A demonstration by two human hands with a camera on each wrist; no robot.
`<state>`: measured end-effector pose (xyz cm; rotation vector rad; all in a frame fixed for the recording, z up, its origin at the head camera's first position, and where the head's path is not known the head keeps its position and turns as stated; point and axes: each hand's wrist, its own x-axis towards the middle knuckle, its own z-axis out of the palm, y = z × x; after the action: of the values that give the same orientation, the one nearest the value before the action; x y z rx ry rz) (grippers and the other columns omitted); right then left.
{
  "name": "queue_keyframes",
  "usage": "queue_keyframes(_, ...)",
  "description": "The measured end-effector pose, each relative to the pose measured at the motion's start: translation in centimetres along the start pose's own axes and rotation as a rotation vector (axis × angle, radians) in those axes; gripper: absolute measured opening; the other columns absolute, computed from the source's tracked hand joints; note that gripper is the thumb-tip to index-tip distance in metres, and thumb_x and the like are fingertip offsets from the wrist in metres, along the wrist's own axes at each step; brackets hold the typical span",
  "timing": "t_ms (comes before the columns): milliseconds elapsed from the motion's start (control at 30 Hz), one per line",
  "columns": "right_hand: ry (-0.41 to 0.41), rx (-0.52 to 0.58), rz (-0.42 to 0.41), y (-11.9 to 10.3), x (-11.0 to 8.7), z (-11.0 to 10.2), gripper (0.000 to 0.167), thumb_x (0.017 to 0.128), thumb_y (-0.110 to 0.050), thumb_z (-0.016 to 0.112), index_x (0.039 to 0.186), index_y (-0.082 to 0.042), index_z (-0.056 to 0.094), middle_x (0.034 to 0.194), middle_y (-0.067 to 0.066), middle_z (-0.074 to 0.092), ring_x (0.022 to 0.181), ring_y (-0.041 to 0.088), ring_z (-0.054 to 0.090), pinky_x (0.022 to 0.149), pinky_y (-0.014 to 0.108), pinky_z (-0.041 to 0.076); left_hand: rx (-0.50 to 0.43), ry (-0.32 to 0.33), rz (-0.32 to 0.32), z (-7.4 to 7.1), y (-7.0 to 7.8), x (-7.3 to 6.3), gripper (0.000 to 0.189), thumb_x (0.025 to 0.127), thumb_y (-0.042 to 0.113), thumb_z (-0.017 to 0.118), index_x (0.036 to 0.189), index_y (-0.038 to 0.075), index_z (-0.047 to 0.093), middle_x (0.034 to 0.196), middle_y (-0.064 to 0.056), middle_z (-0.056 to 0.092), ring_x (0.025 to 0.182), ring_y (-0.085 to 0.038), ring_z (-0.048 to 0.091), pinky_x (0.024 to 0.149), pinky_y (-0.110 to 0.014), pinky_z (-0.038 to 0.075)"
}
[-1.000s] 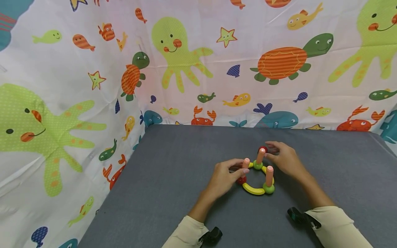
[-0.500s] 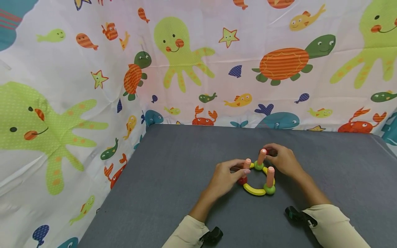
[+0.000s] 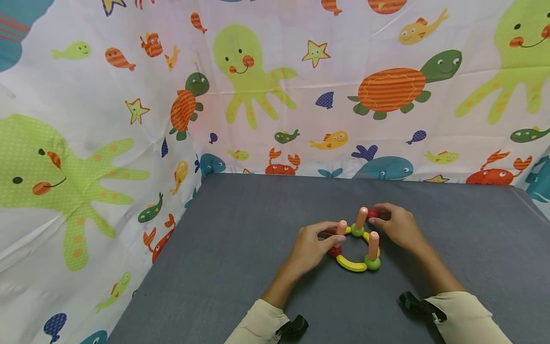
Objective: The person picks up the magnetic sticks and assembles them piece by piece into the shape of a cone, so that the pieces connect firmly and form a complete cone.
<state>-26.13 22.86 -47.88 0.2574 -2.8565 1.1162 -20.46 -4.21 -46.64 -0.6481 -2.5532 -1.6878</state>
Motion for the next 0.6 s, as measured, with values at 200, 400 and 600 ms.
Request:
queue_keyframes(200,0.006,-0.011,0.0,0.0,-1.1,-0.7,0.044,0.102,-0.022,0.073,0.135,0.005,0.065,0.124,0.027,0.071,0.11,0.041,0.067,0.082,0.044,0.054,0.001,0.002,0.001,0.0,-0.1,0.0,0.035,0.097,0.029,0.079,0.13,0.019,0.076,0.114,0.007,0.077,0.101,-0.002,0.069,0.091,-0.023,0.057)
queue_keyframes(400,0.022,0.002,-0.007,-1.0,-2.3,-1.5,0.047,0.103,-0.029,0.073,0.138,0.001,0.065,0.126,0.024,0.071,0.113,0.041,0.066,0.08,0.04,0.052,-0.003,0.004,0.005,0.1,-0.2,0.0,0.035,0.097,0.03,0.079,0.13,0.02,0.076,0.113,0.007,0.077,0.1,-0.002,0.069,0.091,-0.023,0.057)
queue_keyframes(600,0.045,0.032,-0.003,-1.9,-3.2,-2.1,0.051,0.104,-0.033,0.071,0.142,0.0,0.062,0.127,0.025,0.071,0.117,0.043,0.064,0.079,0.038,0.054,0.001,0.001,0.007,0.1,0.0,0.0,0.035,0.097,0.03,0.079,0.13,0.019,0.076,0.113,0.006,0.077,0.1,-0.002,0.068,0.09,-0.023,0.057)
